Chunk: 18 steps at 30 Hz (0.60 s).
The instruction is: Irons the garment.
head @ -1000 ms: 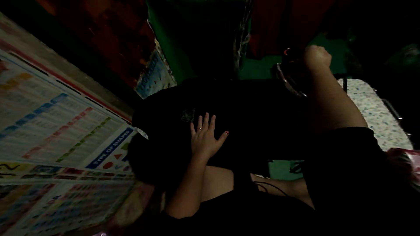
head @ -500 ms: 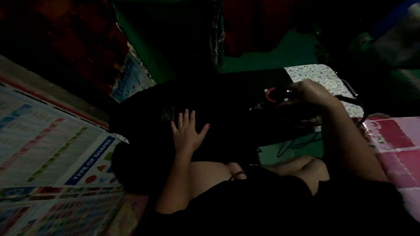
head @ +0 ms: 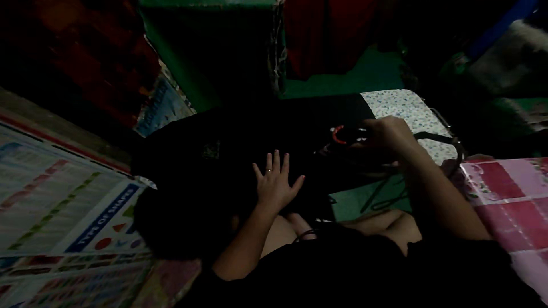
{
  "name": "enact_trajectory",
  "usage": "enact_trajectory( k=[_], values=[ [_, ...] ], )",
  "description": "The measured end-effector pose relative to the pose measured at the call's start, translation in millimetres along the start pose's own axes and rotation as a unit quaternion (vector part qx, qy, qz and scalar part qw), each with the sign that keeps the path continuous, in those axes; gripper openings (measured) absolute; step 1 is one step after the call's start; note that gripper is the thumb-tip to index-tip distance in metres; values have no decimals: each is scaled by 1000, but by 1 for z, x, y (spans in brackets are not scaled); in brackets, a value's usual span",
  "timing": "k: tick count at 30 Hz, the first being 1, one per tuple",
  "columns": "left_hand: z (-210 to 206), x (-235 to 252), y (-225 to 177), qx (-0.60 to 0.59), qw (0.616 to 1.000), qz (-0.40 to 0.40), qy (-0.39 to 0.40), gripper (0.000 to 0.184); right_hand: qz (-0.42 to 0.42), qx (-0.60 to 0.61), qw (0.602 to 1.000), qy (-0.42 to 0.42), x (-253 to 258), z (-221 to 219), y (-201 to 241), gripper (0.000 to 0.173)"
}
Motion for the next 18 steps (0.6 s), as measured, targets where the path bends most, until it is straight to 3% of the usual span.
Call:
enact_trajectory(
  k=[5,11,14,18],
  values=[
    [-3,-1,2,17,1000,-3,4,88,-175,-19,984,21,61,4,-23,44],
    [0,-1,3,13,1000,4,12,91,-278,-38,960,-18,121,5,-63,53],
    [0,0,5,11,1000,15,16,99,-270,-24,963,6,135,1,-69,58],
    [2,-6,4,-11,1000,24,2,116,-153,1,984,86,144,-14,-58,49]
  ],
)
Point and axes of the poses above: each hand's wrist, its own x-axis towards the middle knuckle, its own z-axis out of the back of the hand, y = z × x, the point moved 9 cm from there along x, towards the middle knuckle
